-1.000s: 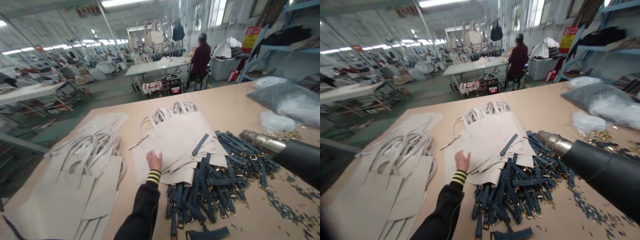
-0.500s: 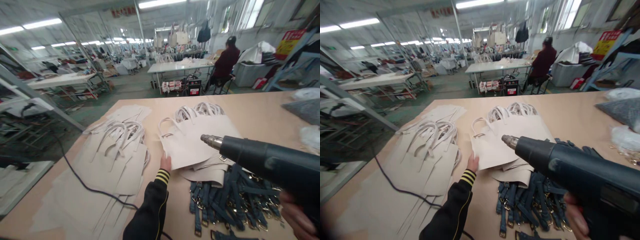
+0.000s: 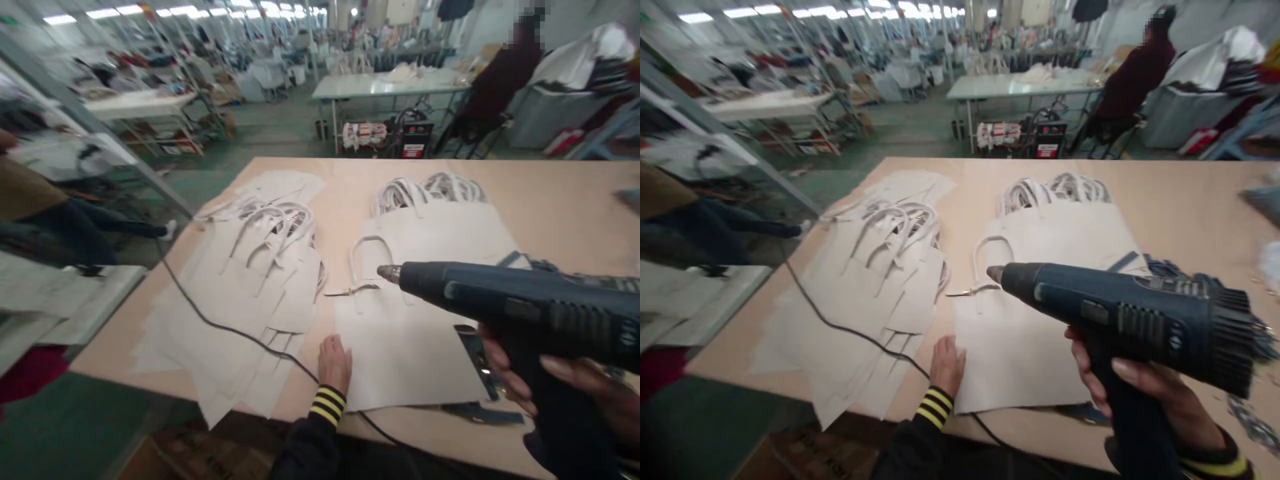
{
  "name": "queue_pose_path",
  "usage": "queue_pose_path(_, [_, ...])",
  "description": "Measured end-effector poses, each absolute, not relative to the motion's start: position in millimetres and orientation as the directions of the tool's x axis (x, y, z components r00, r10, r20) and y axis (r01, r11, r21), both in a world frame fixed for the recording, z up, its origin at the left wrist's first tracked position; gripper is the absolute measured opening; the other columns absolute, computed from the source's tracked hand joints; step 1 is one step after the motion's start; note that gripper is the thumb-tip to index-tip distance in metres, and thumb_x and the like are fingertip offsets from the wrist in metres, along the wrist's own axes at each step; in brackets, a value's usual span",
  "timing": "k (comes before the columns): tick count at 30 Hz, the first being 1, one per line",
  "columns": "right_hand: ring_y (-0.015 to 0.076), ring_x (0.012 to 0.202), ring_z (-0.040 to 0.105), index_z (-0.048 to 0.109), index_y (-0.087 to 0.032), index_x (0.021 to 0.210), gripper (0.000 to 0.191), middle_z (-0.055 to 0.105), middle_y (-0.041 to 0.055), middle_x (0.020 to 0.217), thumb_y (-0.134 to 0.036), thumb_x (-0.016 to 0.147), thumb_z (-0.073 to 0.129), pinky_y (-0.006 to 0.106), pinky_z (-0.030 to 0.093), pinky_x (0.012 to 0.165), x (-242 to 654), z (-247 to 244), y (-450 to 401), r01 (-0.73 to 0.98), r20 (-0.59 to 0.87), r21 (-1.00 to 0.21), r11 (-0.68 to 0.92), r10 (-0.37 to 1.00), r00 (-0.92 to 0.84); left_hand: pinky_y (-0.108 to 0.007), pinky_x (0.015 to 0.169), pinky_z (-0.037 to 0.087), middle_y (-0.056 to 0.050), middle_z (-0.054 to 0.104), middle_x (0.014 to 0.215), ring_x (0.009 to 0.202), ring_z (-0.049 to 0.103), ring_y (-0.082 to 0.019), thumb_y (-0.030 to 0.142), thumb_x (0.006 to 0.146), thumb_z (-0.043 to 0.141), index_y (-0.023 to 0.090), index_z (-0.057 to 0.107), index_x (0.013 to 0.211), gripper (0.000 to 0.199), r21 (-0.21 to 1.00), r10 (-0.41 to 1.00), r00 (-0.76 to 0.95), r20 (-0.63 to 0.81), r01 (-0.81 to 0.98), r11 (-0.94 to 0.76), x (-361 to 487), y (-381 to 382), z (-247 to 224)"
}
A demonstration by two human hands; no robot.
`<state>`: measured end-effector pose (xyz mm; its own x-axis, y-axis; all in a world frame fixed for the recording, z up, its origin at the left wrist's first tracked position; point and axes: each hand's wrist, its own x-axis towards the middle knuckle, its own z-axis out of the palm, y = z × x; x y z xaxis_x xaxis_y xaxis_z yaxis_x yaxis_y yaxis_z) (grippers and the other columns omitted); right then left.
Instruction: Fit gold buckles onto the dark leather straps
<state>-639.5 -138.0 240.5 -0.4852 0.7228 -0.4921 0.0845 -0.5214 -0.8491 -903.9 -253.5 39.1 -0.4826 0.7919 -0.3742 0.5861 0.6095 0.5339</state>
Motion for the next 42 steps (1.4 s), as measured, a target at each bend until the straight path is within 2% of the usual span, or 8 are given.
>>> queue_pose_path(4, [0.0147, 0.053, 0.046, 0.064, -0.031, 0.097, 0.041, 0.049, 0.0086, 0.079, -0.043, 0.058, 0.067, 0.028, 0.043, 0.041, -646.8, 268.2, -154.4, -0.078, -0.555, -0.782, -0.618, 0.748, -0.364, -0.044, 0.09, 0.04, -0.009, 0.055, 0.112, 0.105, 0.051, -0.022, 0.026, 0.085, 0.047, 0.014, 0.053, 0.109, 0.027, 0.531, 0.93, -0.261, -0.258, 0.767, 0.362, -920.9, -195.1, 23.7])
queue_pose_path(7, [0.0149, 0.052, 0.046, 0.065, -0.03, 0.095, 0.043, 0.05, 0.008, 0.078, -0.044, 0.055, 0.07, 0.027, 0.042, 0.04, -649.1, 270.4, -164.5, -0.109, -0.559, -0.783, -0.612, 0.771, -0.306, -0.043, 0.082, 0.046, -0.008, 0.055, 0.112, 0.098, 0.055, -0.021, 0.03, 0.083, 0.052, 0.015, 0.053, 0.109, 0.03, 0.47, 0.962, -0.217, -0.168, 0.84, 0.272, -930.8, -144.9, 15.6])
queue_pose_path(15, [0.0132, 0.055, 0.05, 0.065, -0.026, 0.098, 0.038, 0.056, 0.0063, 0.08, -0.037, 0.062, 0.069, 0.023, 0.044, 0.044, -640.6, 257.0, -180.1, -0.18, -0.566, -0.758, -0.627, 0.77, -0.295, -0.05, 0.095, 0.036, -0.009, 0.04, 0.133, 0.117, 0.041, -0.026, 0.025, 0.083, 0.052, 0.019, 0.049, 0.118, 0.036, 0.392, 0.986, -0.158, 0.05, 0.911, 0.126, -970.0, -60.3, 22.9])
queue_pose_path(21, [0.0114, 0.06, 0.052, 0.058, -0.017, 0.104, 0.037, 0.053, 0.0045, 0.081, -0.032, 0.071, 0.064, 0.021, 0.046, 0.048, -672.0, 232.9, -150.6, -0.056, -0.481, -0.77, -0.635, 0.637, -0.602, -0.045, 0.087, 0.041, -0.009, 0.053, 0.113, 0.104, 0.05, -0.023, 0.02, 0.082, 0.053, 0.014, 0.054, 0.106, 0.025, 0.327, 0.927, -0.369, 0.066, 0.886, 0.329, -990.0, -160.1, 15.3])
queue_pose_path(23, [0.0109, 0.059, 0.052, 0.056, -0.014, 0.102, 0.038, 0.052, 0.0039, 0.079, -0.031, 0.069, 0.065, 0.021, 0.046, 0.046, -694.6, 222.7, -134.4, 0.001, -0.466, -0.779, -0.628, 0.577, -0.671, -0.045, 0.086, 0.042, -0.014, 0.054, 0.108, 0.101, 0.051, -0.026, 0.017, 0.076, 0.056, 0.009, 0.057, 0.099, 0.023, 0.304, 0.915, -0.4, 0.043, 0.878, 0.37, -976.5, -208.2, 3.3])
queue_pose_path(27, [0.0113, 0.055, 0.053, 0.055, -0.011, 0.092, 0.032, 0.054, 0.0031, 0.073, -0.029, 0.068, 0.065, 0.021, 0.047, 0.042, -737.6, 206.8, -110.0, 0.138, -0.471, -0.832, -0.537, 0.554, -0.687, -0.045, 0.086, 0.041, -0.018, 0.052, 0.11, 0.103, 0.048, -0.029, 0.016, 0.073, 0.056, 0.011, 0.059, 0.099, 0.026, 0.294, 0.919, -0.395, 0.001, 0.878, 0.377, -930.8, -267.4, -19.4])
queue_pose_path(33, [0.0117, 0.051, 0.055, 0.054, -0.011, 0.087, 0.028, 0.056, 0.0032, 0.07, -0.028, 0.067, 0.065, 0.022, 0.048, 0.039, -757.0, 199.1, -100.9, 0.303, -0.523, -0.844, -0.443, 0.553, -0.648, -0.041, 0.09, 0.039, -0.016, 0.048, 0.121, 0.109, 0.045, -0.028, 0.014, 0.075, 0.053, 0.014, 0.056, 0.109, 0.034, 0.321, 0.926, -0.373, -0.055, 0.871, 0.37, -887.4, -284.1, -29.1])
queue_pose_path(42, [0.0117, 0.051, 0.055, 0.054, -0.01, 0.084, 0.024, 0.057, 0.0039, 0.068, -0.027, 0.068, 0.063, 0.022, 0.048, 0.039, -779.4, 201.3, -106.6, 0.333, -0.527, -0.844, -0.421, 0.533, -0.662, -0.043, 0.093, 0.037, -0.016, 0.046, 0.126, 0.112, 0.043, -0.028, 0.012, 0.074, 0.051, 0.014, 0.056, 0.108, 0.034, 0.349, 0.944, -0.316, -0.098, 0.877, 0.33, -889.9, -289.8, -26.3])
